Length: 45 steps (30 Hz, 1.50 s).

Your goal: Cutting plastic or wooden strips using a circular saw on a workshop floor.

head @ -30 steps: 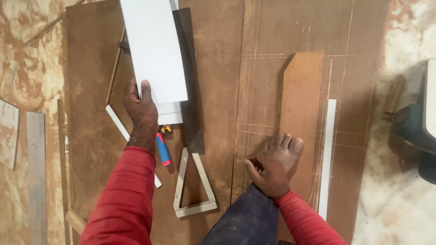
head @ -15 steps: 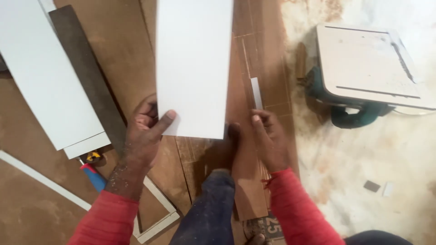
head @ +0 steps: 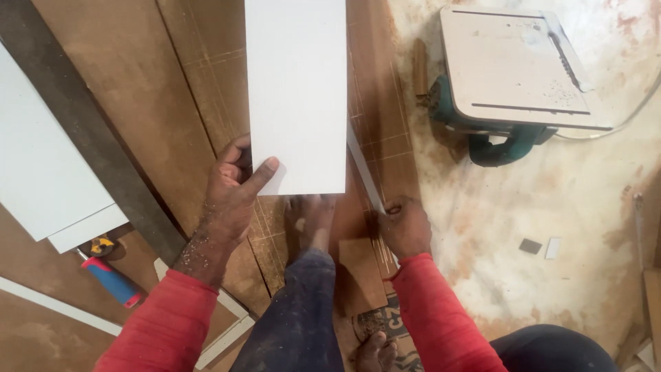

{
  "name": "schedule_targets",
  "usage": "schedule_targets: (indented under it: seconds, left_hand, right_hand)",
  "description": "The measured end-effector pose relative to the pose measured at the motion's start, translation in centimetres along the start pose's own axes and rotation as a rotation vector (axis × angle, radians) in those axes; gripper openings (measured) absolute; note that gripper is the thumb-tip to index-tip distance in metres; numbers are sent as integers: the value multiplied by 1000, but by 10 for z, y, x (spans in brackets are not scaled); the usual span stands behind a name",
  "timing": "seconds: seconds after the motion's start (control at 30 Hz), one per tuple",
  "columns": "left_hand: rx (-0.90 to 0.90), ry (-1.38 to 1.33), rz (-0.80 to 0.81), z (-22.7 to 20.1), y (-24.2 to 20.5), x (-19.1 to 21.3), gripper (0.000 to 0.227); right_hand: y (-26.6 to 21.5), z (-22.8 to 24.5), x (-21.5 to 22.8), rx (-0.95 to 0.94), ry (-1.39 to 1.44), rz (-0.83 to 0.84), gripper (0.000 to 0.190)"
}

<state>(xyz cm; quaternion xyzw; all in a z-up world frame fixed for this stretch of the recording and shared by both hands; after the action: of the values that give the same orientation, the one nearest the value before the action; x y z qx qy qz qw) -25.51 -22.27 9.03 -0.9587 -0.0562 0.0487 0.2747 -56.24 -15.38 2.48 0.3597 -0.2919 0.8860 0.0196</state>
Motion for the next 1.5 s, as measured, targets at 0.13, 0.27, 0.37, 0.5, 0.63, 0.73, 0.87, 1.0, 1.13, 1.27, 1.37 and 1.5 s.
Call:
schedule_targets:
  seconds: [0.13,0.27,0.37,0.5,0.63,0.73,0.87,1.0,1.13,1.27,1.37,1.5]
  left_hand:
    - [-11,-10,10,-6,9,-5,38]
    - [-27,-78,22,5,15,-7,35]
    - [-23,-92,104,2,14,-26,38]
    - [152,189,364,-17,-1,-73,61]
    - [111,548,618,-3,-19,-107,72]
    - [55,750,863,38,-28,-115,68]
    - [10,834,899,51,-27,-102,47]
    - [191,917,528,28,2,-86,48]
    - [152,893,353,45,31,-69,50]
    - [-5,878,357,44,51,-68,49]
    - [-111,969,378,28,65,-77,49]
    - [-359,1154,378,23,91,-99,60]
  right_hand:
    - [9,12,32,-79,119,112,17]
    - [9,19,101,87,569,18,21]
    - [5,20,142,228,614,-185,19]
    - [-2,49,183,386,584,-382,28]
    - [-11,76,151,447,595,-95,31]
    - [-3,87,127,109,704,16,47]
    - [3,32,111,-8,759,139,26]
    - [9,-15,95,4,691,205,22]
    - [13,-22,68,-103,710,240,27]
    - [24,-43,44,-128,565,217,34]
    - [28,-35,42,38,358,145,39]
    - [26,-7,39,54,201,52,68]
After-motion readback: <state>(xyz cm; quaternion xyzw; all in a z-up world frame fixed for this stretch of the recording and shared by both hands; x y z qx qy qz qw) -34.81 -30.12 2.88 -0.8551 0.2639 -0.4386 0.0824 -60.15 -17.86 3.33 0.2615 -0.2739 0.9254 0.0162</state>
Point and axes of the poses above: each hand's wrist, its own y-axis towards the middle knuckle, its own x-axis out of the back of the hand, z = x × y, the point moved 2 cm from there along y, towards the middle knuckle, and after that the axes turned 12 degrees about y, right-handed, at the moved point
